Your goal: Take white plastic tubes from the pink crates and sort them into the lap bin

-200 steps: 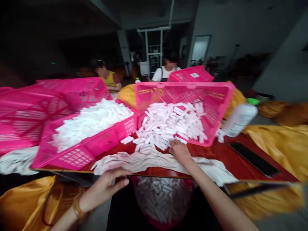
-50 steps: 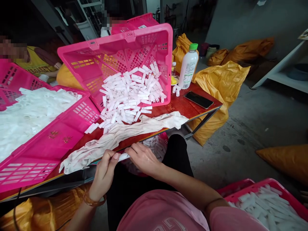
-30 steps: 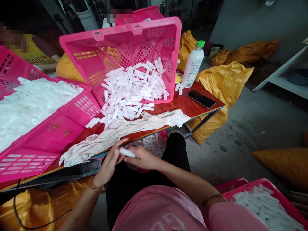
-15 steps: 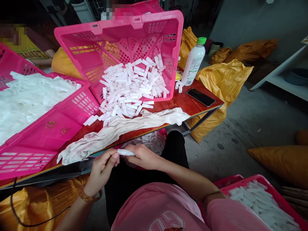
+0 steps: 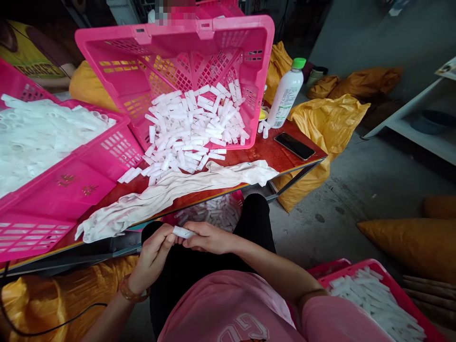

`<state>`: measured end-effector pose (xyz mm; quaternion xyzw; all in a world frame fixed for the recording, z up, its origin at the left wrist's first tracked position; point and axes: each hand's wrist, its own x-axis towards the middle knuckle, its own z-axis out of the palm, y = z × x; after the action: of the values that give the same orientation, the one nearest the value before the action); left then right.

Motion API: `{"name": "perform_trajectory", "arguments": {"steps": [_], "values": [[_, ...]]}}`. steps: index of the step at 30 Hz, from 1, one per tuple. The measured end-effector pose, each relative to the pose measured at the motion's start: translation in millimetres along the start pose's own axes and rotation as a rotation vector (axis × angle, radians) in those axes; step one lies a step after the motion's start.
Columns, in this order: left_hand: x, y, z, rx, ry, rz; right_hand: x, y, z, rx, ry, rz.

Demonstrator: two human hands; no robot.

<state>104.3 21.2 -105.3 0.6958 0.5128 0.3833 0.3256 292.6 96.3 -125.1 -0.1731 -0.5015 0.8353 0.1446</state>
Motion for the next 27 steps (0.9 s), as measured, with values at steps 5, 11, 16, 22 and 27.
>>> {"name": "perform_trajectory", "arguments": {"steps": [5, 11, 16, 22, 27], "values": [[-3, 1, -3.6, -0.01, -0.116, -0.08, -3, 1, -4, -0.219, -0.018, -0.033], [-5, 3, -3.9, -0.073, -0.167, -0.242, -3, 0, -1, -0.868, 0.198, -0.195], [-6, 4, -1.5, -0.161, -0.322, -0.273, -1, -2, -10, -0.69, 0.058, -0.17], [-5, -24, -12.8, -0.105, -0.359, -0.302, 4, 39, -34, -0.797, 0.094, 0.041], [-14, -52, -24.7, 0.105, -0.167, -0.253, -2, 79, -71, -0.91, 0.457, 0.194]]}}
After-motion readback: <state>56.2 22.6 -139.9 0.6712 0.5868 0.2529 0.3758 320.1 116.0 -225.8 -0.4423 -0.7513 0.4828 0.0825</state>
